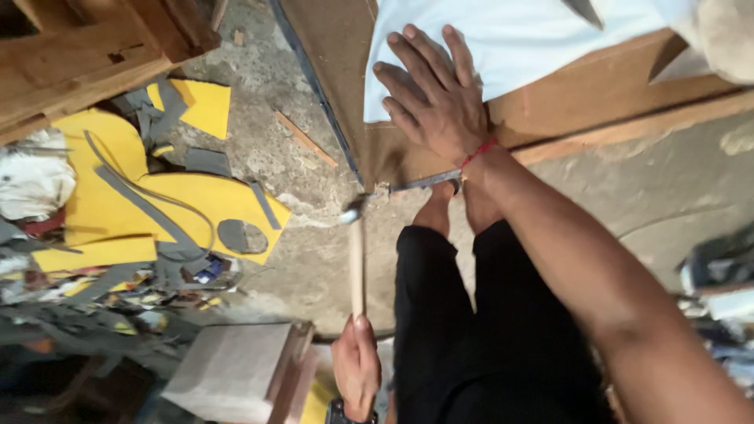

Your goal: The person attaches fabric and a leather-like trim to a wooden furniture frame using a hammer and shears, trimming away excess material and securing edges.

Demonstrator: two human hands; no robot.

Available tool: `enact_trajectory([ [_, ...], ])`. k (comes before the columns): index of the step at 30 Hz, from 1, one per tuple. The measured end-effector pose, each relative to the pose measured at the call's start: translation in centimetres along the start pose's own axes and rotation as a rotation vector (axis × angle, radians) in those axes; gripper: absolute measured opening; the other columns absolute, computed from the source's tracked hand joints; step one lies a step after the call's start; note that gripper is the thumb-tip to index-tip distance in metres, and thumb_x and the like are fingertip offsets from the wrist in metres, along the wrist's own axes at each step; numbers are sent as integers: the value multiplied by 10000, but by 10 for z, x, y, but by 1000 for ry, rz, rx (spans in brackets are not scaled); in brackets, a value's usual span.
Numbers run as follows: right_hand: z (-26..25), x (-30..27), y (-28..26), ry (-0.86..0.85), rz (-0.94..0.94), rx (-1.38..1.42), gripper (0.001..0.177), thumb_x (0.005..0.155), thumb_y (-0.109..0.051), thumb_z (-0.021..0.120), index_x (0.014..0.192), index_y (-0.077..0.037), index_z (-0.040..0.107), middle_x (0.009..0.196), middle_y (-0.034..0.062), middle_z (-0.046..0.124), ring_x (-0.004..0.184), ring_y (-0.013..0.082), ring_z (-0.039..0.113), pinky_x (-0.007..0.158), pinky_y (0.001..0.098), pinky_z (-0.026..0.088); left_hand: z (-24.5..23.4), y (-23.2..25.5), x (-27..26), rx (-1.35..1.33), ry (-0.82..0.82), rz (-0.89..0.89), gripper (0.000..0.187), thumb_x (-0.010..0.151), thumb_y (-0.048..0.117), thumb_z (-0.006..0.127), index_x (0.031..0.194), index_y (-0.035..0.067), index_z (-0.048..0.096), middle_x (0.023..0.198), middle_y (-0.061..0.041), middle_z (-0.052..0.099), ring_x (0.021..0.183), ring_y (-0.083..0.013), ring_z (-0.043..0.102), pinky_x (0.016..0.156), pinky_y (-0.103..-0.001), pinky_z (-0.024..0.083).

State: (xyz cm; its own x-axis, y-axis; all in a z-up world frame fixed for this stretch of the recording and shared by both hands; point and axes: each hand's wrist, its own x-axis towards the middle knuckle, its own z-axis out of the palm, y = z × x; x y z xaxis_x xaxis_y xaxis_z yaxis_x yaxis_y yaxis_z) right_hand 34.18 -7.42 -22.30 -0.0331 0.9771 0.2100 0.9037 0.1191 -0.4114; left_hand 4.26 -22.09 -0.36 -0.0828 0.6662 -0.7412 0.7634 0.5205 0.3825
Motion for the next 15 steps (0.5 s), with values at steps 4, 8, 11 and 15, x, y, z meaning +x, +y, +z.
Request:
enact_trajectory([
  [4,12,-2,20,-24,-73,12,436,1087,-290,609,1501,-159,649,1638,80,418,1573,224,317,1385,475,61,0,0,-20,-597,213,569,438,979,370,630,762,-3,556,584,-68,483,440,-184,437,406,-336,343],
  [8,-4,7,13,-25,-25,0,395,1127,-304,659,1500,-177,632,1672,92,394,1584,226,287,1347,538,112,30,-6,19,220,-57,-152,485,1060,347,471,721,15,571,508,-50,467,458,-185,410,446,-336,322],
  [11,-6,19,22,-69,4,40,435,1081,-303,683,1488,-154,644,1687,105,413,1590,257,306,1314,551,117,3,5,2,-102,101,-63,489,1070,302,455,717,-20,559,547,-73,486,504,-179,449,460,-351,343],
  [15,-2,3,11,-18,-62,-12,476,1073,-312,640,1527,-168,632,1679,96,377,1598,243,267,1368,517,71,-11,11,-23,-263,165,422,479,1128,352,437,769,42,503,625,-66,487,532,-155,455,506,-311,339],
])
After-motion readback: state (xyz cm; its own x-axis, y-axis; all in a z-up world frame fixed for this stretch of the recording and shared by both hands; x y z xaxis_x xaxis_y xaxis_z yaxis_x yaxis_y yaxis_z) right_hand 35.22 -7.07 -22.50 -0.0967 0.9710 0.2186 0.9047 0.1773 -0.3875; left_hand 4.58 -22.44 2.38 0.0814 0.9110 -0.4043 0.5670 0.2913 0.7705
